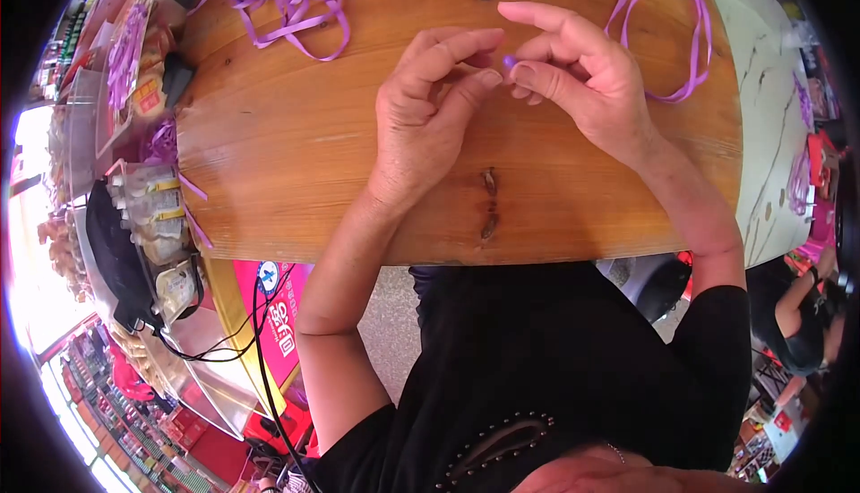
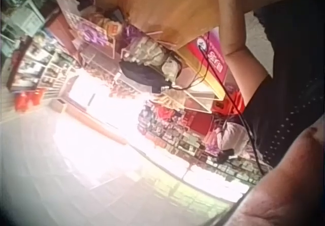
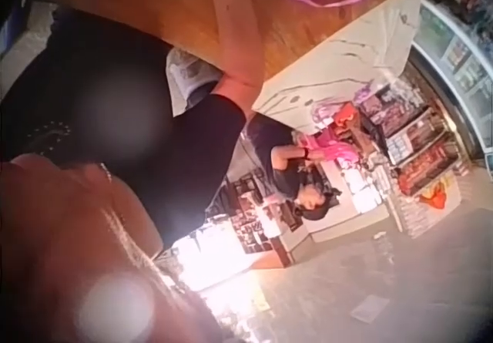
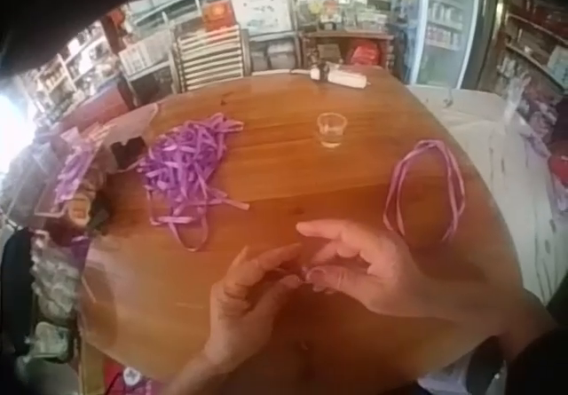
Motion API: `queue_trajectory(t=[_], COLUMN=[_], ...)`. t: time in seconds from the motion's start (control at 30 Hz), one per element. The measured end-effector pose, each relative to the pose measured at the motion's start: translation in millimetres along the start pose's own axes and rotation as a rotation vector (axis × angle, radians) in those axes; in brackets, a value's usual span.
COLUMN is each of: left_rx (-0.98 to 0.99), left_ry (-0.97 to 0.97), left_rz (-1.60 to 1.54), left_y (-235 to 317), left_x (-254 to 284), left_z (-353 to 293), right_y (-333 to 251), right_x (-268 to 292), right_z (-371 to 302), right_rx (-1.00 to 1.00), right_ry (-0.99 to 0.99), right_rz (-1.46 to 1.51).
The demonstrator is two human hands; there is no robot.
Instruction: The person ties knots in purple ribbons by hand, one at a time, and reaches into a plastic bin to retrieve more ribbons. They place the finished knotted ribbons onto a pile on the wooden table.
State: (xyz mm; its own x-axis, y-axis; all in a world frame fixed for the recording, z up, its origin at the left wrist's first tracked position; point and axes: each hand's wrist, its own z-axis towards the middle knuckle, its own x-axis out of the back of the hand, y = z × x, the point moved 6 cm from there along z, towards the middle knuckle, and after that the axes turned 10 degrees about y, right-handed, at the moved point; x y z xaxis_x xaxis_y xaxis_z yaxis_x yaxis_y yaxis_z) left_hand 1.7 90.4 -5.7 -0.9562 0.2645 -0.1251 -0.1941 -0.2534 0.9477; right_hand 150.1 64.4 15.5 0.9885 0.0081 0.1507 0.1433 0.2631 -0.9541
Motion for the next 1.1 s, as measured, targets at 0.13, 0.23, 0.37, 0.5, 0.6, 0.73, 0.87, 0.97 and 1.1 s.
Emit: queue_trajectory(t=[0.13,0.23,0.37,0.5,0.6,0.73,0.87,0.97,1.1], left_rx=[-0.025,-0.026,-0.182,-0.152,-0.262,-0.377,-0.489,-0.559,-0.481], left_ry=[-0.049,-0.041,0.067,0.405,0.668,0.983,1.113,1.129,1.207], left_rz=[0.045,0.045,0.360,0.409,0.687,0.895,1.042,1.237,1.304], left_y=[-2,0,15,19,47,51,66,97,118], left_x=[-3,-1,17,96,185,321,340,334,414], left_z=[0,1,7,31,52,53,44,58,75], right_y=[11,14,18,23,19,10,8,9,7], right_x=[-3,-6,-11,-5,-13,-19,-18,-15,-19], right_z=[1,4,7,7,6,7,8,9,10], right_rx=[-0.051,-0.153,-0.188,0.083,0.269,0.329,0.330,0.300,0.285], right_ry=[-0.017,-0.034,-0.076,-0.055,-0.087,-0.101,-0.101,-0.106,-0.103], right_rz=[0.057,0.120,0.137,-0.215,-0.406,-0.420,-0.420,-0.422,-0.405])
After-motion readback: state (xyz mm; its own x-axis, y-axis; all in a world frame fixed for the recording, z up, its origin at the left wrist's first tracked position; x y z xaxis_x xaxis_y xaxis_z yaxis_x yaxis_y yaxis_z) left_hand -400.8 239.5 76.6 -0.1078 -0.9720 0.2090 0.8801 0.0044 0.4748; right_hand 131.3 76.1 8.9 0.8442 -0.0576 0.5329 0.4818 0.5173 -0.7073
